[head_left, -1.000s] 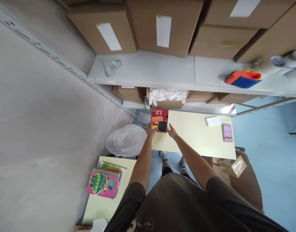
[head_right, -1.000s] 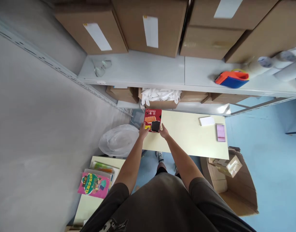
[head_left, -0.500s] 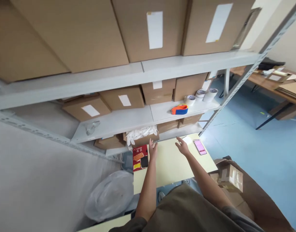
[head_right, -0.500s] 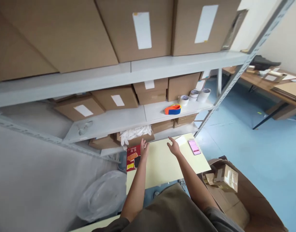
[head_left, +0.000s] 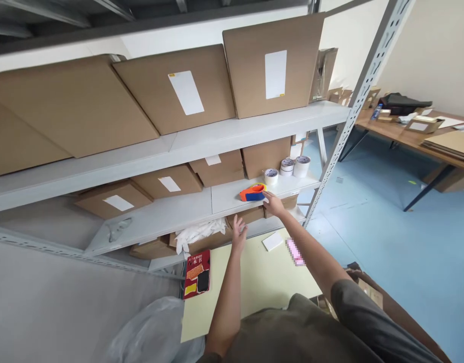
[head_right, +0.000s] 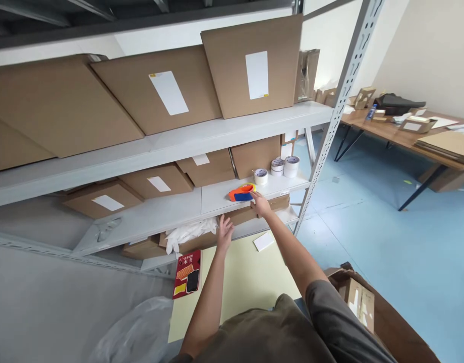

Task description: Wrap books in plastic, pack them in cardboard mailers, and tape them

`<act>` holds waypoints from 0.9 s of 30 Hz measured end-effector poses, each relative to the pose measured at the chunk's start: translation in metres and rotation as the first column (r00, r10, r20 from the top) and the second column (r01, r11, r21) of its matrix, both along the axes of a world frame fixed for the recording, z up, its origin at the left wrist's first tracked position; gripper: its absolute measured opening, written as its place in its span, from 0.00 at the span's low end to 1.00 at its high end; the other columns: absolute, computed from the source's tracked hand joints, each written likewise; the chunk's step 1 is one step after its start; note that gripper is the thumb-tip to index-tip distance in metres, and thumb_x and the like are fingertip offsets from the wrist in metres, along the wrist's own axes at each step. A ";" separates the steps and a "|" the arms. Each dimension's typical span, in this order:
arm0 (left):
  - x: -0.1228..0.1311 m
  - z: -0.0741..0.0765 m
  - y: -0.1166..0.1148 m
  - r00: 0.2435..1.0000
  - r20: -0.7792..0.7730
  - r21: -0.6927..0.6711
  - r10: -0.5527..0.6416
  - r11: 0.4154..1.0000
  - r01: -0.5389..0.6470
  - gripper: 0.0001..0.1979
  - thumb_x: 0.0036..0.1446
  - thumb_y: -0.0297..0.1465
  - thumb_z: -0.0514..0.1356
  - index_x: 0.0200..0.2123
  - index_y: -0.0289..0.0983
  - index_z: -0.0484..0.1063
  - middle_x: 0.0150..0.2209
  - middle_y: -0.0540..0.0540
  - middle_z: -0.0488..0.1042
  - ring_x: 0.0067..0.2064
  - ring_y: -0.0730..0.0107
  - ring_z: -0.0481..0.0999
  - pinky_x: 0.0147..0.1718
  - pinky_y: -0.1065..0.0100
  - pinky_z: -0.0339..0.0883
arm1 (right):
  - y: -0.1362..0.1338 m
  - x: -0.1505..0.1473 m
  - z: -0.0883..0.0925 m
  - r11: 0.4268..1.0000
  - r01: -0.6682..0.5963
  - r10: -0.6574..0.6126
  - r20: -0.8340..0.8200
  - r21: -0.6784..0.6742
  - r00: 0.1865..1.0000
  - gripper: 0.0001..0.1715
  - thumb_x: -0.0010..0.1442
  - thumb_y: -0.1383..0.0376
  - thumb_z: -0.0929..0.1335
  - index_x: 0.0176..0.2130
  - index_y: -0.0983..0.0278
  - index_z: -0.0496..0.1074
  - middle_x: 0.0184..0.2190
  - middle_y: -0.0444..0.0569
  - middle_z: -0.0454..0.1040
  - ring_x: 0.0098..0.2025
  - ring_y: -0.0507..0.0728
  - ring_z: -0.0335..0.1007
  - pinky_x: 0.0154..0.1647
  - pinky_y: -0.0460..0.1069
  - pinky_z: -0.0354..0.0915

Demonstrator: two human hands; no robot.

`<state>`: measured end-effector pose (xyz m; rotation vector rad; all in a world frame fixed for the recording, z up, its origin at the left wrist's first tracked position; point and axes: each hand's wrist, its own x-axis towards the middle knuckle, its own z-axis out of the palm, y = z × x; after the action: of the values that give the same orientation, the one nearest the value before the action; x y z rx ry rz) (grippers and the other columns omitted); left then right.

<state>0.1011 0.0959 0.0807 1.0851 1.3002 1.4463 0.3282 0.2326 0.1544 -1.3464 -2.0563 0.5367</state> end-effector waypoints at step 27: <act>-0.114 -0.058 -0.127 0.972 -0.187 -0.185 -0.141 0.977 0.106 0.33 0.69 0.51 0.63 0.72 0.46 0.68 0.76 0.38 0.64 0.76 0.47 0.63 0.71 0.48 0.63 | -0.134 -0.025 -0.059 0.987 0.110 -0.153 0.452 0.121 0.879 0.19 0.71 0.66 0.67 0.59 0.68 0.74 0.55 0.64 0.80 0.59 0.69 0.70 0.61 0.57 0.60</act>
<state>-0.0133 -0.0314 0.0222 1.1938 1.4429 1.1315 0.3034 0.0981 0.0950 -1.6645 -2.2984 0.0554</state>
